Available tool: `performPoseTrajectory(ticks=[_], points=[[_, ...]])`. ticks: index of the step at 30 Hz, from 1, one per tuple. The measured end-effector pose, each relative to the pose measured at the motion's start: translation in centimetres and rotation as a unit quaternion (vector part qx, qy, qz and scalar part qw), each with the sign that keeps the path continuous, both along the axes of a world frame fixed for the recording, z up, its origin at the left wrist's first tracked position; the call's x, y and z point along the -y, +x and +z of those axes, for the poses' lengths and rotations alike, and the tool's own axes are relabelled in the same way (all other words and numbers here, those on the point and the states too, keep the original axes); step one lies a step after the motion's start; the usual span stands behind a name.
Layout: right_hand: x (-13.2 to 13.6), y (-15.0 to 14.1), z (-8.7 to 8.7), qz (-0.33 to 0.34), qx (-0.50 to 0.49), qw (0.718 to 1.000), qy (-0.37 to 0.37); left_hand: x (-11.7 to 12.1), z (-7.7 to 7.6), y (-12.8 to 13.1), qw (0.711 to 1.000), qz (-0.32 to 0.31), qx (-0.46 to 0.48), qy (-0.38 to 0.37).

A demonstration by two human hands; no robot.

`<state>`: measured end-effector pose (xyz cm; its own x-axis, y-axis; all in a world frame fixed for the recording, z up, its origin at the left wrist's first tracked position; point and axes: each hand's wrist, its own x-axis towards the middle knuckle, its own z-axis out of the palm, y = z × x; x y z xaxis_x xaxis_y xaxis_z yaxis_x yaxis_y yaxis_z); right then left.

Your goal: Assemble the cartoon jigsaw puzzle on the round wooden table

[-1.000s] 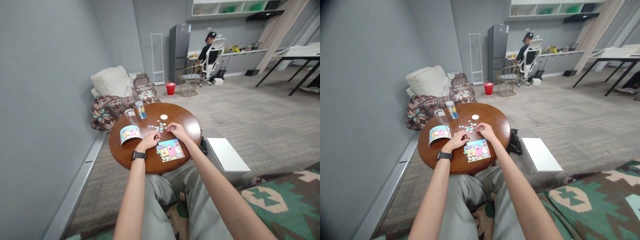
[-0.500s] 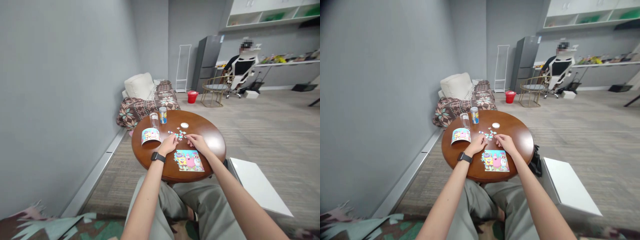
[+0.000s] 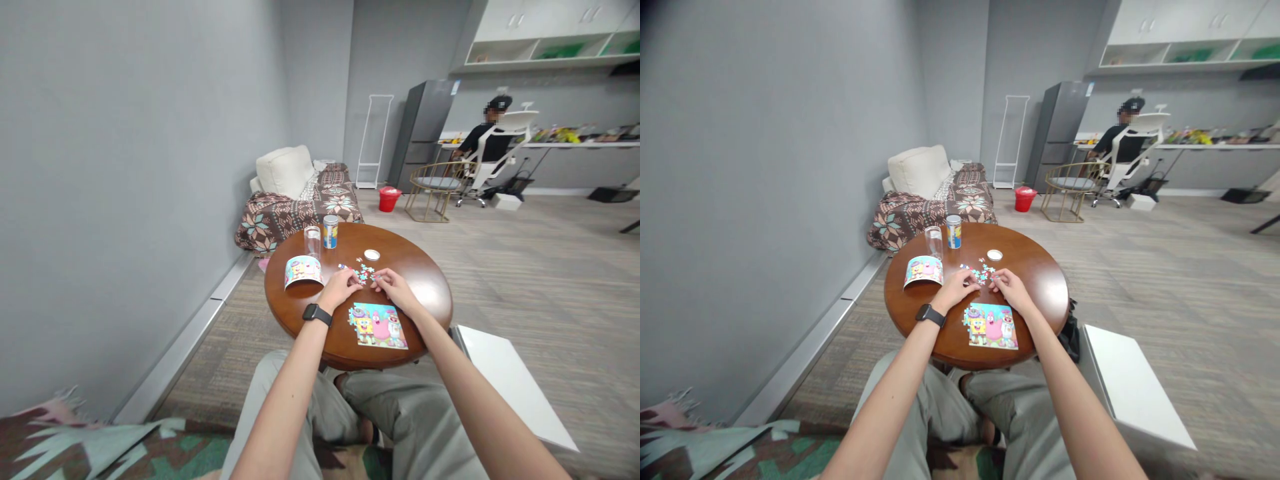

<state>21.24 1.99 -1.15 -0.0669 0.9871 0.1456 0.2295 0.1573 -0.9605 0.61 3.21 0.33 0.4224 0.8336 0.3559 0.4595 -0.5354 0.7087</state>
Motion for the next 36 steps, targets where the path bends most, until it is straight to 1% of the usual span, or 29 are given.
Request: performPoseTrajectory(ticks=[5,9,11,17,24,29,36], points=[[0.16,0.19,0.20,-0.007,0.045,0.999,0.016,-0.03,-0.10,0.00,1.000,0.003,-0.021,0.001],[0.05,0.43,-0.07,-0.032,0.071,0.997,0.002,-0.03,-0.29,0.02,0.999,-0.009,-0.038,0.006],[0.09,0.42,-0.05,-0.028,0.076,0.997,-0.010,0.01,-0.33,0.05,0.999,-0.010,-0.045,0.009],[0.29,0.16,0.21,-0.014,0.018,1.000,-0.010,0.06,-0.38,0.07,0.996,-0.006,-0.092,0.019],[0.22,0.40,0.18,0.001,-0.034,0.999,-0.022,-0.04,-0.58,0.13,0.996,0.004,-0.084,0.005],[0.08,0.38,-0.04,-0.018,-0.029,0.999,-0.016,-0.14,-0.71,0.17,0.997,0.009,-0.074,-0.006],[0.24,0.19,-0.21,-0.014,-0.012,1.000,0.003,0.30,-0.36,0.05,0.996,0.020,-0.081,0.004]])
